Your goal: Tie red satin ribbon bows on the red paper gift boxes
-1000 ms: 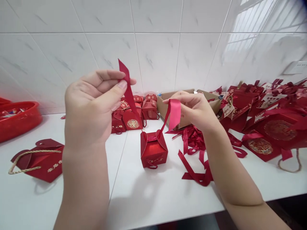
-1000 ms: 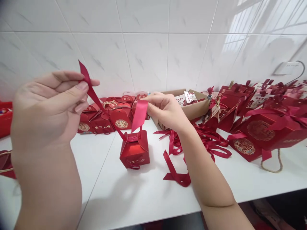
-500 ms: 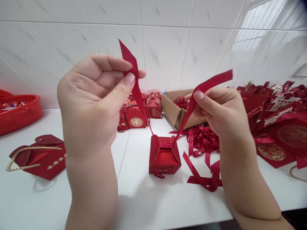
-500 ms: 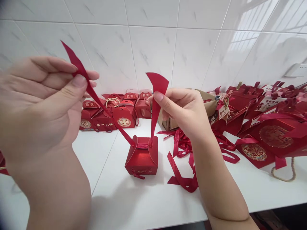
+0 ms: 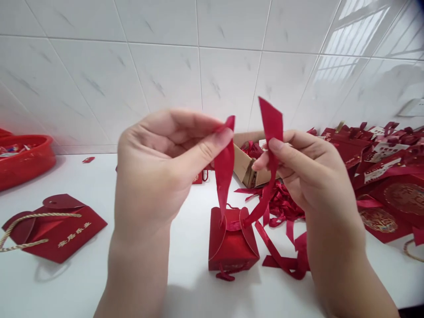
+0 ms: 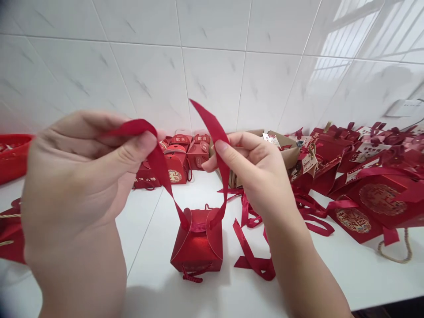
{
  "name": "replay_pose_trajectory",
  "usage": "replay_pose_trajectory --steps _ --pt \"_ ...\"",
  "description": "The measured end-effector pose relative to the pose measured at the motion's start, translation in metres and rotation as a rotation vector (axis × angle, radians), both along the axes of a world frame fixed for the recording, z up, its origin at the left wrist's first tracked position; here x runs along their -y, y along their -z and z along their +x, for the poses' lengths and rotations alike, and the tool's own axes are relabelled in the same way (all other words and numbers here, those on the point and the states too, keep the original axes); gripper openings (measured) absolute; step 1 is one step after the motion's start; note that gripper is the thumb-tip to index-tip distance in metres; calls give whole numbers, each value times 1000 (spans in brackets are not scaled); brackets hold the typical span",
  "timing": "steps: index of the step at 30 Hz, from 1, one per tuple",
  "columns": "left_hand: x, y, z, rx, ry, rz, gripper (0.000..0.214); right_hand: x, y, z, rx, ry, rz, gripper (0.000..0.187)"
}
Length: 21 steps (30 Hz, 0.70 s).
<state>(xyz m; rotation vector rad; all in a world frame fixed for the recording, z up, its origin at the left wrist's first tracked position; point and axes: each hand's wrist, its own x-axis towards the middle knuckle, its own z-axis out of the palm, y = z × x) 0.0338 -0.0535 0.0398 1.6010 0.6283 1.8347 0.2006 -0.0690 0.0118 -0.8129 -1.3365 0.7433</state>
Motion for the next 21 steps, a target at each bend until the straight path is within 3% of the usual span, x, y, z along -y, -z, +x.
replay_pose_trajectory --steps 7,14,19,21 --pt "2 6 12 -292 81 -114 6 -5 10 -7 64 -133 -63 12" --pt "-5 7 11 -360 -75 -168 57 -4 4 -5 70 -262 -66 12" --pt "-11 11 5 -448 -80 -129 24 -5 5 -6 123 -233 -126 25" --pt "-12 12 5 -452 -83 -131 21 -6 7 -6 144 -252 -132 23"
